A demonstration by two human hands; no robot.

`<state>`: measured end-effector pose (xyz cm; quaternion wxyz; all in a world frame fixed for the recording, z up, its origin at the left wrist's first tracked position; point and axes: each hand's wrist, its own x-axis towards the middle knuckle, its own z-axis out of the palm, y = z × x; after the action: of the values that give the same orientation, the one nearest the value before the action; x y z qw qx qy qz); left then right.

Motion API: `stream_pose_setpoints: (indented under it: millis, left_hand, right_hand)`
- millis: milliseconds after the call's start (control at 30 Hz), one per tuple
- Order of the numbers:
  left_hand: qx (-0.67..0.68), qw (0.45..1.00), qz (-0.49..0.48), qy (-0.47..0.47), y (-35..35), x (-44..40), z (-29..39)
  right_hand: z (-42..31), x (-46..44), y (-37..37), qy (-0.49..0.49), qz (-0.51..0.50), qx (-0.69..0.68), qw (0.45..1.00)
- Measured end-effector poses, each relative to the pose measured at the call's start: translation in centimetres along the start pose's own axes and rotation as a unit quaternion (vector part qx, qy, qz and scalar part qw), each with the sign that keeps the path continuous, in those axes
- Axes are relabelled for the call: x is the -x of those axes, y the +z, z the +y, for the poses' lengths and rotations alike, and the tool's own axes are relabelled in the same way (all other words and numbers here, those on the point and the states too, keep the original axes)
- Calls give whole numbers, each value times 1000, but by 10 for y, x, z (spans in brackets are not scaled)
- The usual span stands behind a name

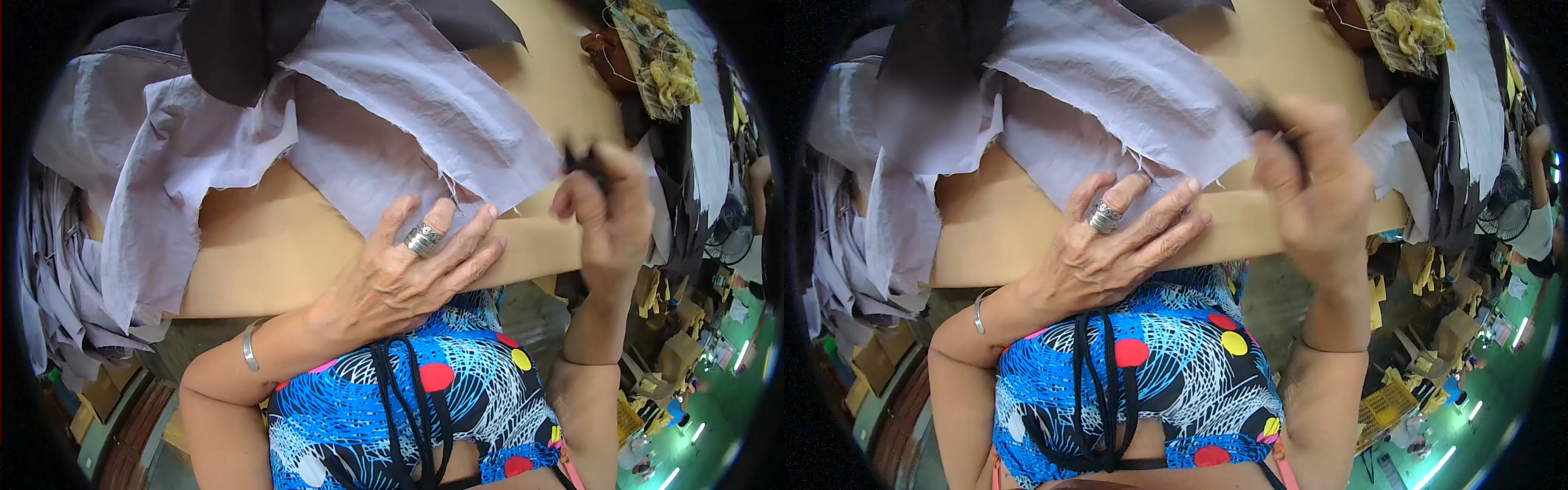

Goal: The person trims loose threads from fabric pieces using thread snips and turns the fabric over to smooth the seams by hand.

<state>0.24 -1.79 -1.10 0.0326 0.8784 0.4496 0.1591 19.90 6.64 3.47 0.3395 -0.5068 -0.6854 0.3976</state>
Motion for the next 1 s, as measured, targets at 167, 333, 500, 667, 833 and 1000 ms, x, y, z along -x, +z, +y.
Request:
stream_pose_setpoints:
  millis: [167,333,500,667,833,1000]
  left_hand:
    - [8,1000,-4,1,1,1,1]
    - [38,999,-4,4,2,1,0]
    - [52,999,-6,14,1,2,-1]
    - [59,998,8,16,1,1,-1]
    - [90,995,34,14,6,1,1]
    - [102,994,42,18,6,-2,2]
  right_hand:
    - [-24,9,14,-135,-196,294,926]
    - [-22,5,22,-135,-210,343,905]
    - [-18,-3,35,-147,-190,327,914]
    - [-20,-7,39,-147,-184,324,916]
    - [-18,-15,49,-176,-171,309,919]
    - [-23,-23,57,-172,-176,316,916]
